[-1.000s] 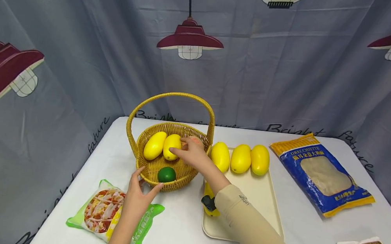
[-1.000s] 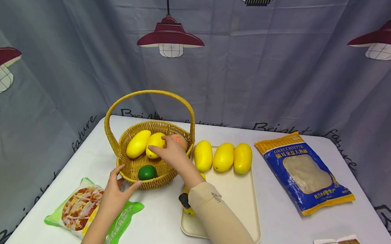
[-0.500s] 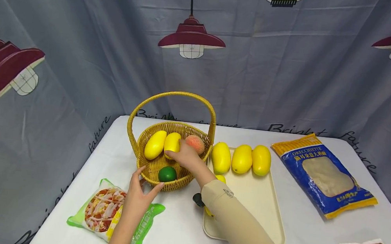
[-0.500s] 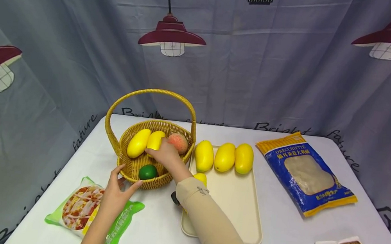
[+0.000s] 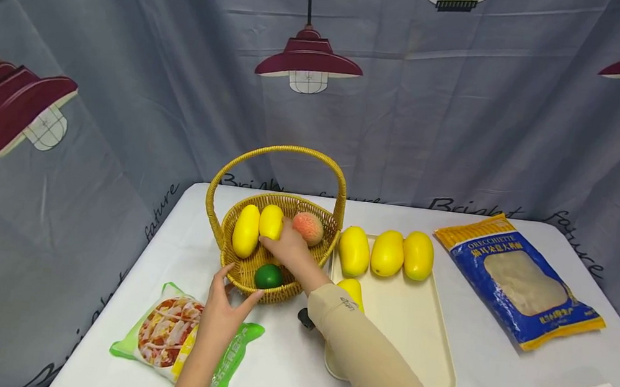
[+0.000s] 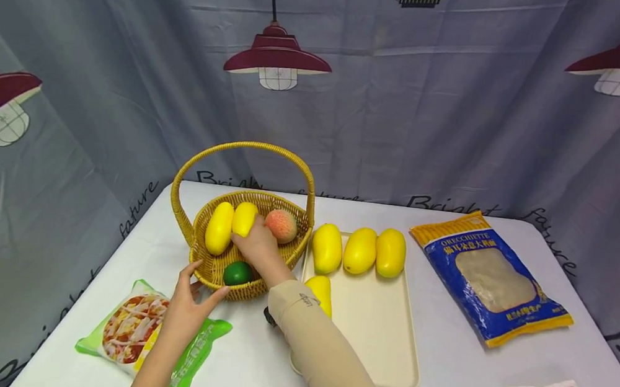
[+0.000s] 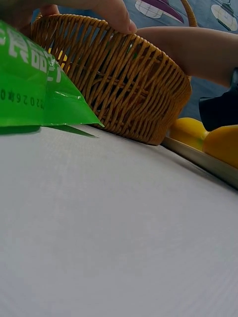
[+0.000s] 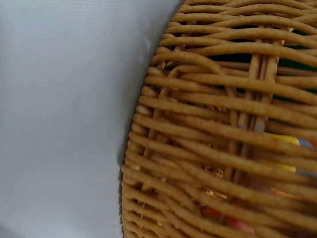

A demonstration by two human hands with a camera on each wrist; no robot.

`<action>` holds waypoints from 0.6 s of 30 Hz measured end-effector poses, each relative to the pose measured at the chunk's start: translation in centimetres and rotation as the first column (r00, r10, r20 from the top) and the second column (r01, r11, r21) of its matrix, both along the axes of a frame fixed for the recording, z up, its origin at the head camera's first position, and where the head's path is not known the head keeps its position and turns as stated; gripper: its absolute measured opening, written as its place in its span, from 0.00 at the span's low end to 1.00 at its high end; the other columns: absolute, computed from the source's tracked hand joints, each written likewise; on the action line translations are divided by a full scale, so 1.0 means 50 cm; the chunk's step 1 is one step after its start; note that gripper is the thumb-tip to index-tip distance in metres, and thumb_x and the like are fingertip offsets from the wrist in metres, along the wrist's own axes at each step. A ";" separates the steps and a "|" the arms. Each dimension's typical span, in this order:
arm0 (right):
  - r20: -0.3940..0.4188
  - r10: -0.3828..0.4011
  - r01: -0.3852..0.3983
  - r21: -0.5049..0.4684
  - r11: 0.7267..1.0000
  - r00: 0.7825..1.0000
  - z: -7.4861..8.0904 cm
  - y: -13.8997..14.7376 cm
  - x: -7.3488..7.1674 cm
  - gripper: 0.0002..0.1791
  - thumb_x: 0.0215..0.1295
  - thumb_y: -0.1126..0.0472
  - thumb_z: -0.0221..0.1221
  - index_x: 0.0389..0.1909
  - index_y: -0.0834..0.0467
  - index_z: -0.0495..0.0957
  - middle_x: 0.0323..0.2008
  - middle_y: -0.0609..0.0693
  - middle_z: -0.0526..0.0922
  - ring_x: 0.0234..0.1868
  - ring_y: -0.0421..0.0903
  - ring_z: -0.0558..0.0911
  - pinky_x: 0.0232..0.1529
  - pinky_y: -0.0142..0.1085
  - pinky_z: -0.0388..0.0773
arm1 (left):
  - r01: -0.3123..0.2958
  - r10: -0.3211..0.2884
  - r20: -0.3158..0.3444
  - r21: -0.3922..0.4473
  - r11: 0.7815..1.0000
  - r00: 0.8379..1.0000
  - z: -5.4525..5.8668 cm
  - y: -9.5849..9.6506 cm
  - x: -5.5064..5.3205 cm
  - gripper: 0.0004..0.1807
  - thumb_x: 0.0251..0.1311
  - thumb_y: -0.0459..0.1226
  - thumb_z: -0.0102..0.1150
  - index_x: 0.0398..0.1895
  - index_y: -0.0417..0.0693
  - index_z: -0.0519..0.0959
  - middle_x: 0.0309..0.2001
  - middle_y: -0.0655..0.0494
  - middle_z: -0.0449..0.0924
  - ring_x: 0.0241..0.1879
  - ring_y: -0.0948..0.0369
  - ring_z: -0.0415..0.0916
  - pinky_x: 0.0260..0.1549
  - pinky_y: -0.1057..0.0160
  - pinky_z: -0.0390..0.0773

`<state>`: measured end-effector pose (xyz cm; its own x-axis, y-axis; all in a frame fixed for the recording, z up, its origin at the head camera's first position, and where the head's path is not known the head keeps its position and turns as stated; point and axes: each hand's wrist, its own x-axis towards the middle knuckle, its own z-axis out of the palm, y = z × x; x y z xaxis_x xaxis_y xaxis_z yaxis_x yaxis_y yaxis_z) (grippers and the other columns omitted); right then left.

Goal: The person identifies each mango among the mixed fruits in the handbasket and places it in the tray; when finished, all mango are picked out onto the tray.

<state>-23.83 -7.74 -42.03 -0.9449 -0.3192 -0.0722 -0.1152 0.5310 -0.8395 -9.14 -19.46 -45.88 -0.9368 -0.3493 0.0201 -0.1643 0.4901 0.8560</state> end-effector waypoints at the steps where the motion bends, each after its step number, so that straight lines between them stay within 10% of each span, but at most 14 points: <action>1: -0.006 -0.006 0.006 -0.003 1.000 1.000 -0.001 -0.003 -0.001 0.42 0.65 0.51 0.61 0.72 0.64 0.53 0.57 0.62 0.74 0.53 0.54 0.77 0.53 0.47 0.75 | 0.000 0.000 0.002 -0.002 1.000 1.000 0.000 0.000 0.000 0.53 0.49 0.66 0.63 0.73 0.56 0.52 0.72 0.43 0.53 0.65 0.44 0.63 0.56 0.40 0.68; 7: -0.014 -0.050 0.050 -0.011 0.999 0.999 -0.009 -0.015 -0.004 0.39 0.65 0.52 0.61 0.70 0.64 0.55 0.51 0.62 0.77 0.43 0.53 0.80 0.41 0.43 0.79 | 0.003 -0.003 0.009 -0.012 1.000 1.000 0.001 0.001 0.000 0.53 0.49 0.66 0.62 0.73 0.57 0.52 0.72 0.44 0.54 0.65 0.44 0.63 0.55 0.39 0.69; 18: -0.064 -0.094 0.094 -0.009 0.996 0.993 -0.018 -0.021 -0.011 0.38 0.62 0.53 0.64 0.68 0.62 0.60 0.53 0.62 0.77 0.51 0.56 0.78 0.50 0.48 0.76 | 0.006 -0.006 -0.014 -0.024 1.000 1.000 -0.002 -0.001 -0.002 0.52 0.49 0.66 0.62 0.73 0.56 0.53 0.71 0.44 0.55 0.64 0.44 0.64 0.56 0.40 0.69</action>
<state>-24.40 -8.77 -42.93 -0.9734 -0.2288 -0.0088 -0.1186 0.5368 -0.8353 -9.23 -19.50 -45.98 -0.9384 -0.3429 0.0421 -0.1491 0.5118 0.8460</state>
